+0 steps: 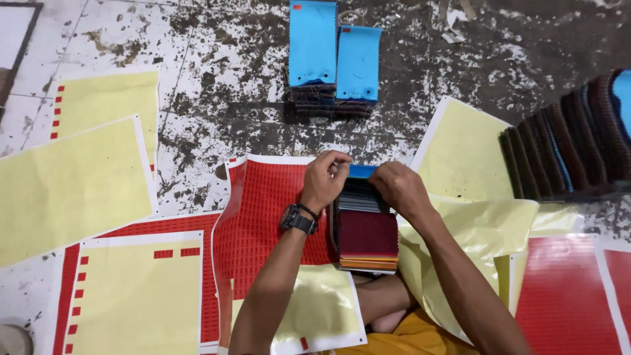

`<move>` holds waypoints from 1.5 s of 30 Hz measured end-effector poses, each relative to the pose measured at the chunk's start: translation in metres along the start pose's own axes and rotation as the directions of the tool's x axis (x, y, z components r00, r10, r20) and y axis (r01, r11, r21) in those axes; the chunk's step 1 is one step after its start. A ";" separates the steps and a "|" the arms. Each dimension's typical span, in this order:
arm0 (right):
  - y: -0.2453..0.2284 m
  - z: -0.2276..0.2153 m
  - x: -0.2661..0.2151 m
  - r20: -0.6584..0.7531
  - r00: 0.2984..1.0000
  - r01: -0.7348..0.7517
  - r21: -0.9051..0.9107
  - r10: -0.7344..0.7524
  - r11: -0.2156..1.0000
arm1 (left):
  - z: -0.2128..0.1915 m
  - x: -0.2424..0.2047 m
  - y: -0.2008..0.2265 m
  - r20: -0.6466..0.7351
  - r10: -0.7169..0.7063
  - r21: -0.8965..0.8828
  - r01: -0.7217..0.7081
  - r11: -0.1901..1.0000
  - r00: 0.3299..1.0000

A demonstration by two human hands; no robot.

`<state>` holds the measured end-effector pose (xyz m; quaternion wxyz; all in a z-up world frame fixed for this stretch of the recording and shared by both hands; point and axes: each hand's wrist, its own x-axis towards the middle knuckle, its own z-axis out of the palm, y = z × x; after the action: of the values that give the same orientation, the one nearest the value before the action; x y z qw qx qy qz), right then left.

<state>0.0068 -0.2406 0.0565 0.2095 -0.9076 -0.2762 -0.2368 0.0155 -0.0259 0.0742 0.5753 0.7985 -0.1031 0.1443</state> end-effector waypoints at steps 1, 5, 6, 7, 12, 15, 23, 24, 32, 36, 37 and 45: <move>0.002 0.000 -0.002 -0.002 1.000 0.004 -0.005 -0.004 1.000 | -0.001 0.001 -0.001 -0.003 0.005 -0.004 -0.005 1.000 1.000; 0.002 -0.010 0.003 0.106 0.993 -0.039 -0.067 0.046 0.997 | -0.008 0.007 -0.002 0.027 -0.020 0.056 0.018 0.998 0.999; -0.002 -0.014 0.003 0.141 0.989 -0.037 -0.104 0.051 0.994 | -0.010 0.004 -0.002 0.015 -0.037 0.083 0.036 0.996 0.999; 0.000 -0.011 0.002 0.137 0.989 -0.034 -0.103 0.048 0.994 | -0.010 0.003 -0.005 0.012 -0.034 0.085 0.033 0.996 0.999; 0.002 -0.008 0.002 0.246 0.968 0.002 -0.153 0.036 0.988 | -0.017 -0.001 -0.005 0.062 -0.052 0.149 0.043 0.988 0.997; 0.002 -0.008 0.001 0.221 0.975 0.016 -0.169 0.022 0.986 | -0.024 -0.003 0.005 0.122 -0.144 0.185 0.121 0.975 0.982; 0.016 0.001 -0.006 0.154 0.987 0.065 -0.147 -0.042 0.987 | -0.009 -0.010 -0.008 0.215 -0.293 0.056 0.287 0.956 0.932; 0.019 0.004 -0.008 0.151 0.987 0.072 -0.152 -0.049 0.986 | -0.010 -0.009 -0.009 0.242 -0.294 0.034 0.294 0.955 0.925; 0.010 0.001 0.000 0.128 0.988 0.101 -0.160 -0.081 0.982 | -0.019 -0.002 0.004 0.332 -0.189 0.051 0.183 0.982 0.924; -0.015 -0.035 0.027 0.252 0.968 -0.008 0.035 -0.001 0.999 | -0.016 -0.003 -0.002 0.338 -0.190 0.009 0.198 0.980 0.922; -0.013 -0.036 0.025 0.254 0.967 -0.010 0.035 0.001 0.999 | -0.014 -0.004 -0.007 0.340 -0.191 0.008 0.201 0.980 0.921; -0.024 -0.063 0.038 0.488 0.873 -0.072 0.156 -0.013 0.985 | -0.032 0.006 0.020 0.588 -0.250 -0.111 0.383 0.917 0.769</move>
<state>0.0004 -0.2395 0.1333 0.2132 -0.9209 -0.3252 0.0271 0.0107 -0.0018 0.1036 0.6216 0.7406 -0.1463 -0.2093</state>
